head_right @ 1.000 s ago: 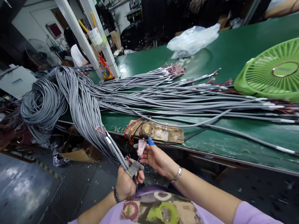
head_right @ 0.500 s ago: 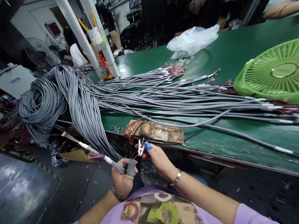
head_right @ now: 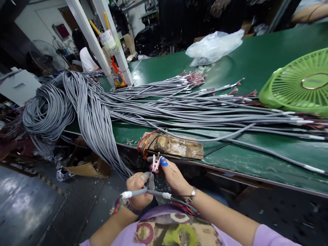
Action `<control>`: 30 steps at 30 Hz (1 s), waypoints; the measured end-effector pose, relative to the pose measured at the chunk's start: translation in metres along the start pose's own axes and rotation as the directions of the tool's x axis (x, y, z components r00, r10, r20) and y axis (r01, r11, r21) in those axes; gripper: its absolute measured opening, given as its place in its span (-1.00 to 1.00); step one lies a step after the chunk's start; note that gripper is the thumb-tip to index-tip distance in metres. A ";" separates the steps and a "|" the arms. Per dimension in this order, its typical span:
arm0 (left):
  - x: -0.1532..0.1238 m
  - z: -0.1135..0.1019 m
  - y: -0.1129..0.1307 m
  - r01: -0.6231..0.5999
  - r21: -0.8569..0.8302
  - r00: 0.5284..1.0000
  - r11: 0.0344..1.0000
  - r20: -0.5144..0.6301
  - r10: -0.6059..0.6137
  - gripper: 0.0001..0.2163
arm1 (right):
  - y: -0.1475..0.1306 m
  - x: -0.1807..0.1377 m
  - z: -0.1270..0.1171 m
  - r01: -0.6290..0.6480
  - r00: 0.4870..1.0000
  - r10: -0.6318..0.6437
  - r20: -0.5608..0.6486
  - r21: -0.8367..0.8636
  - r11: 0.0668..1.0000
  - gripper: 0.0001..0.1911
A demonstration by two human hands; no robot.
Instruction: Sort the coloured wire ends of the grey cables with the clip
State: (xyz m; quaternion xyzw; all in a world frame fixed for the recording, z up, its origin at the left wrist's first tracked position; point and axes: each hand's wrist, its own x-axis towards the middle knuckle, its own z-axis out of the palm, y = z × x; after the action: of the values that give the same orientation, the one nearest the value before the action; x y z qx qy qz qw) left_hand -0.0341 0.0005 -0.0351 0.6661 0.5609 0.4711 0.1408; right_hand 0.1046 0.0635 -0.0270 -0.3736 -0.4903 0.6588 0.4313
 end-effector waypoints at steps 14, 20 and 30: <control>0.000 0.001 0.008 -0.241 0.169 0.970 0.956 0.012 0.243 -0.84 | 0.003 0.005 0.007 -0.264 0.959 0.271 0.083 0.609 0.748 -0.69; -0.002 -0.003 0.018 -0.191 0.122 0.974 0.974 -0.100 0.203 -0.88 | 0.000 0.002 0.003 -0.336 0.941 0.268 0.206 0.657 0.675 -0.71; -0.008 0.001 0.036 0.497 -0.616 0.835 0.611 0.147 -0.531 -0.72 | -0.005 -0.002 -0.002 -0.289 0.955 0.205 0.213 0.533 0.795 -0.78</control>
State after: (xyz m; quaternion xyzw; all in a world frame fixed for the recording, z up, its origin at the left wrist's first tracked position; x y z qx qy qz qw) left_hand -0.0103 -0.0183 -0.0141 0.3780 0.5396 0.5872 0.4703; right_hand 0.1086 0.0627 -0.0224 -0.2434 -0.2532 0.8489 0.3949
